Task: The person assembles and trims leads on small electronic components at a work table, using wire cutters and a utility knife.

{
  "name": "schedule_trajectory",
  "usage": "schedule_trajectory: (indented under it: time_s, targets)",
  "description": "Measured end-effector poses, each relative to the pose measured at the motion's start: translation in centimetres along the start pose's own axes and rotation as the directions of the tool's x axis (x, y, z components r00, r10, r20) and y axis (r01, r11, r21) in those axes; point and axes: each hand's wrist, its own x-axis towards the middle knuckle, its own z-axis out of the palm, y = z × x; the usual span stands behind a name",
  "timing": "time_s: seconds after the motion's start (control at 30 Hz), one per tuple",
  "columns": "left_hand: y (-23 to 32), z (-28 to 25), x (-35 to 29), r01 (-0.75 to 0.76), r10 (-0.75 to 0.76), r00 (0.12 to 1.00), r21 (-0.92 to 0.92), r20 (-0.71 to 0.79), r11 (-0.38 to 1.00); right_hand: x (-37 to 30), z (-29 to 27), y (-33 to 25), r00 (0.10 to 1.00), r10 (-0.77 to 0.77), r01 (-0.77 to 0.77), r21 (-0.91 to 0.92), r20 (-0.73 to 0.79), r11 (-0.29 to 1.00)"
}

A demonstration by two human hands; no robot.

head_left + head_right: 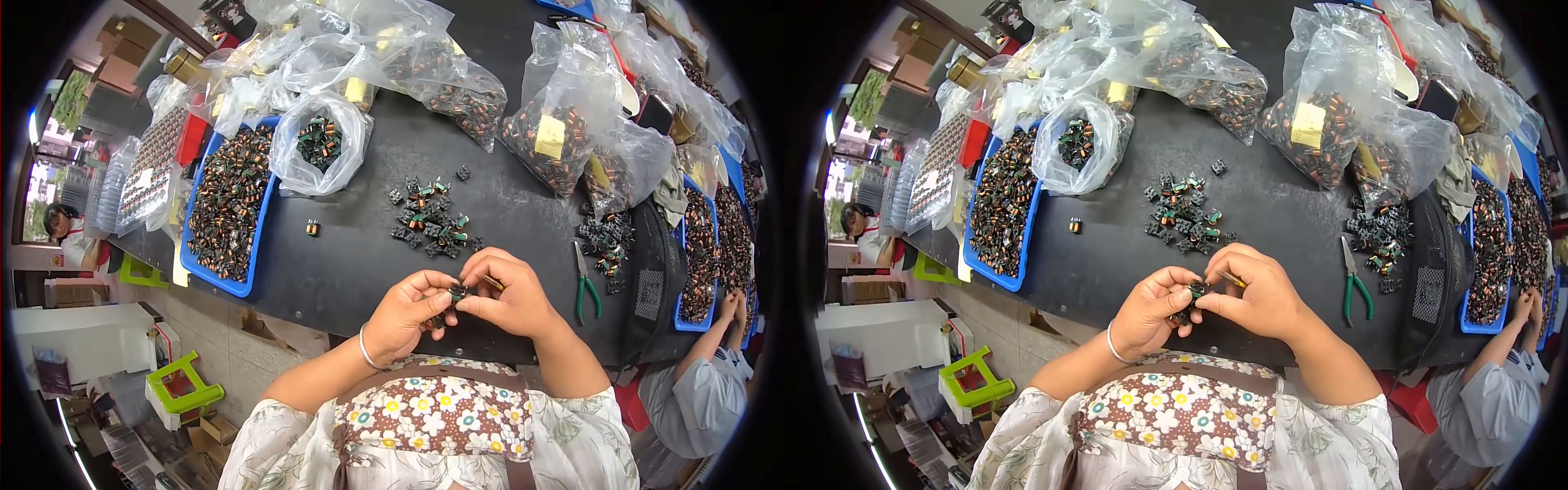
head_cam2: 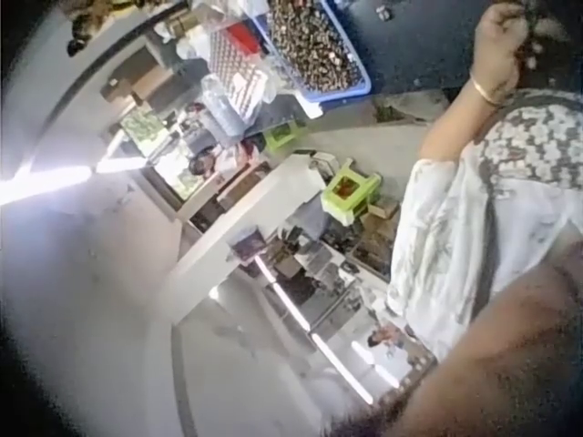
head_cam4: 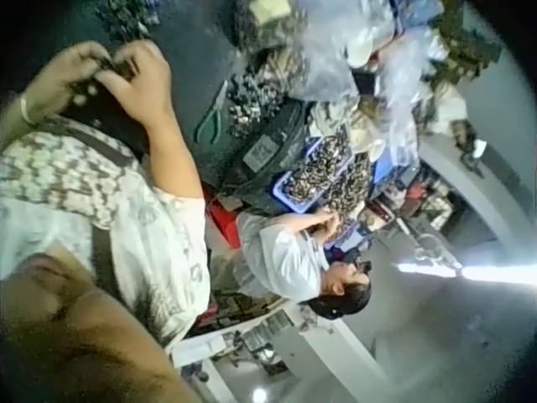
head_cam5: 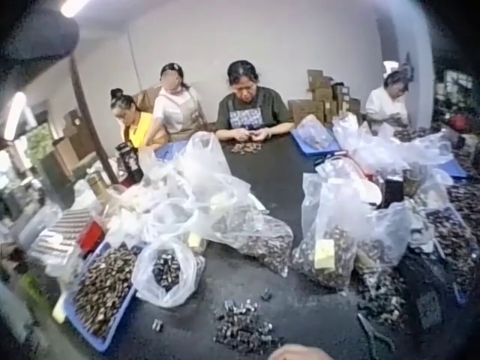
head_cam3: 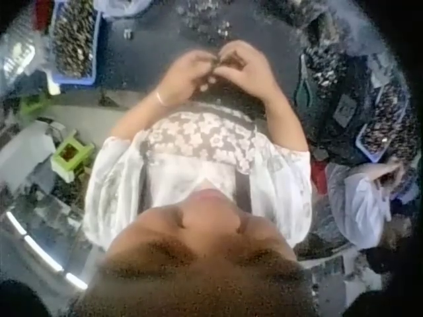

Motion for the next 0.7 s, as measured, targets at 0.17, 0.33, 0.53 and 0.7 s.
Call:
schedule_trajectory:
  time_s: [0.17,0.33,0.53,0.7]
  targets:
    - [0.02,-0.16,0.04,0.008,-0.008,1.000,0.003,0.015,1.000,0.07,-0.05,0.09,1.000,-0.010,0.010,0.017,0.006,1.000]
    - [-0.01,-0.23,0.13,0.014,-0.014,1.000,-0.014,0.013,1.000,0.04,-0.12,0.20,1.000,-0.023,0.023,0.012,0.009,1.000]
    - [0.29,0.04,-0.05,0.012,-0.010,1.000,-0.069,0.020,0.998,-0.05,-0.20,0.33,0.999,0.007,-0.009,0.052,0.036,0.999]
    - [0.20,-0.13,-0.03,-0.026,0.026,1.000,-0.037,0.013,0.999,0.16,-0.51,0.01,0.991,0.090,-0.098,0.081,0.099,0.992]
